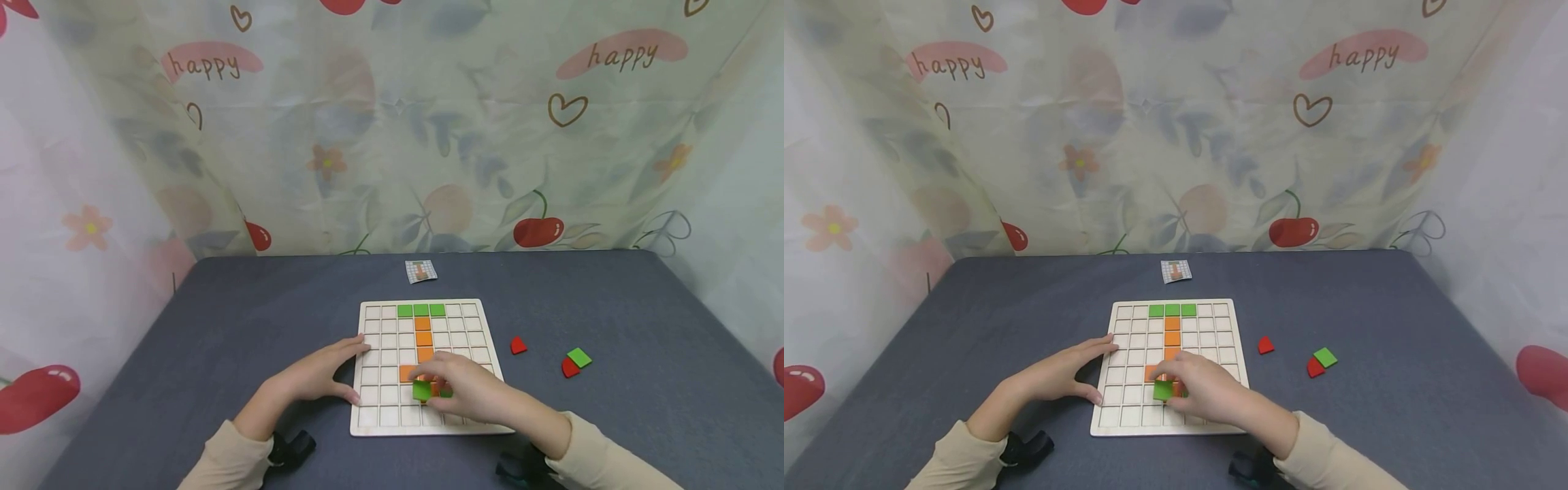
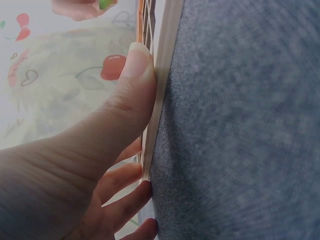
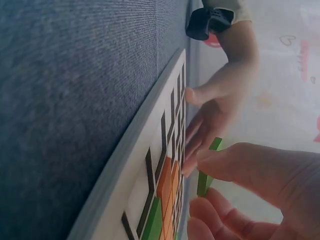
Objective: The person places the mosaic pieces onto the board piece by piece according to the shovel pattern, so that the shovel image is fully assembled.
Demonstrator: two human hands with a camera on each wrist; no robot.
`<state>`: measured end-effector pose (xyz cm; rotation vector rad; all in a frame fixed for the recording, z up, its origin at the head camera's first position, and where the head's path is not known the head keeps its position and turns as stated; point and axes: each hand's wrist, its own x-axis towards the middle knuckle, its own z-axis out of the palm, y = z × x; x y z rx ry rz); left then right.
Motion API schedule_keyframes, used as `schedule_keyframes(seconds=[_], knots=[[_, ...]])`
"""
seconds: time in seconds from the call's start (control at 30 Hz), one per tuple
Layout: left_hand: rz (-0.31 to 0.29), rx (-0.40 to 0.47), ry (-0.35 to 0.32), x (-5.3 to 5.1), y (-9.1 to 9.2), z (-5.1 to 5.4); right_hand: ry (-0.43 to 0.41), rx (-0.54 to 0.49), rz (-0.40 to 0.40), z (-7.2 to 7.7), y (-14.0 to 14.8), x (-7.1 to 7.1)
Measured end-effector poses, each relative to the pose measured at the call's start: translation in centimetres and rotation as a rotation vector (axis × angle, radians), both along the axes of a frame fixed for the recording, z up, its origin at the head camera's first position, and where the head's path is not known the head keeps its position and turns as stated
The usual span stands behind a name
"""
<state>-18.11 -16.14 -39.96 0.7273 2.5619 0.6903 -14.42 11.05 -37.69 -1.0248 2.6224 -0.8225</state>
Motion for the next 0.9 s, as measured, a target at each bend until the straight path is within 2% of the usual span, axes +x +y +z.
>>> schedule_keyframes(seconds=[0.33, 0.6, 0.9], knots=[[0.014, -0.003, -0.02, 0.0, 0.1, 0.0, 0.031, 0.073, -0.006, -0.3, -1.1, -0.4], [0.01, 0.006, -0.022, 0.0, 0.0, 0.0, 0.097, 0.099, -0.005, -0.6, -1.9, -0.7], [0.005, 0.01, -0.012, -0.1, 0.0, -0.2, 0.103, 0.117, -0.018, -0.7, -2.3, -0.7]])
